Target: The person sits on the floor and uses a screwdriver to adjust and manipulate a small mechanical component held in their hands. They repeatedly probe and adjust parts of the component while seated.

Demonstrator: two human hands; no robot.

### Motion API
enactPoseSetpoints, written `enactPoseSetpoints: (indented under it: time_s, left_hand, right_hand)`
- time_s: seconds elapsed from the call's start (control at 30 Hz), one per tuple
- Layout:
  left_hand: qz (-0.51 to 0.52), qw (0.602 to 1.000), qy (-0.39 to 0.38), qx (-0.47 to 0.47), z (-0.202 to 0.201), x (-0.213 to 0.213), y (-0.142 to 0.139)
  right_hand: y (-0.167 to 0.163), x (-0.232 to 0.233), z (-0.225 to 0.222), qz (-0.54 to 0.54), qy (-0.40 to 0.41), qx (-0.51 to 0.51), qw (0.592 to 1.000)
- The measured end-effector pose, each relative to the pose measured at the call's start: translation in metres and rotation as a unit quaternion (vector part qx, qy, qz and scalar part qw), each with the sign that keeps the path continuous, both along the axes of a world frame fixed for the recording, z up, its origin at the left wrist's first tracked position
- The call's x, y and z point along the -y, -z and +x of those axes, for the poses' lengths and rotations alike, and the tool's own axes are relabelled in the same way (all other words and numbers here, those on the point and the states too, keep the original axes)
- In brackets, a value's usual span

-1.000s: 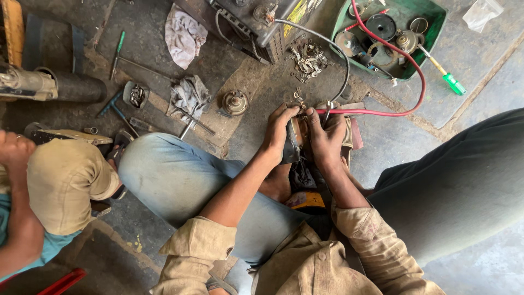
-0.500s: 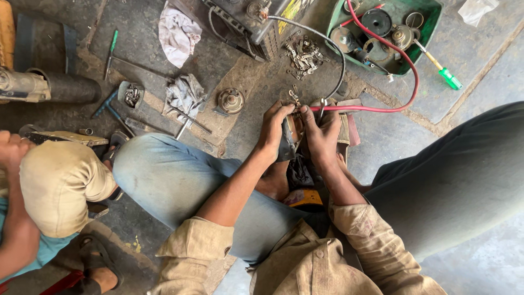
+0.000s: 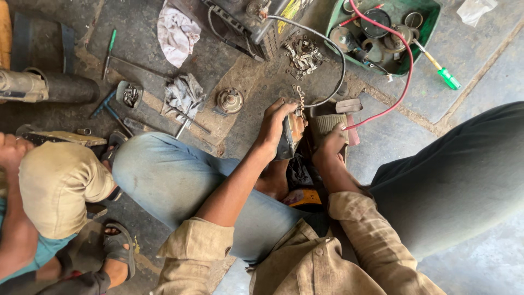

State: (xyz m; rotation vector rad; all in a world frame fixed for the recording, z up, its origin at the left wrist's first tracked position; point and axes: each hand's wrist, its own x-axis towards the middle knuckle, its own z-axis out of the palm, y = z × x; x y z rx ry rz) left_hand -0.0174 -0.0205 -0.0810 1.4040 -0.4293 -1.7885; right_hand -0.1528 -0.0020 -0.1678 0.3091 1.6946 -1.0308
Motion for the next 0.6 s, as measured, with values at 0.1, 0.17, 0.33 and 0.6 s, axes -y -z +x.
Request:
enactPoseSetpoints:
  time_s: [0.1,0.17,0.33,0.6]
  left_hand:
    - [-0.011,1.0,0.017,-0.005,0.001,0.003,-0.007]
    - [-0.02,1.0,0.024,-0.003,0.002,0.003,-0.011]
    - [-0.021,0.999,0.036,-0.011,0.005,0.004,-0.013]
    - [-0.012,0.999,0.053,-0.007,0.009,0.008,-0.02]
  right_hand:
    - [0.001,-0.022,0.015,-0.134,-0.186,-0.249,0.941]
    - [-0.006,-0.033,0.023,-0.053,-0.304,-0.251,0.918]
    - [-0.027,-0.034,0.03,-0.01,-0.617,-0.33,0.714]
    - [0.0,-0.033,0.022,-0.043,-0.731,-0.472,0.492]
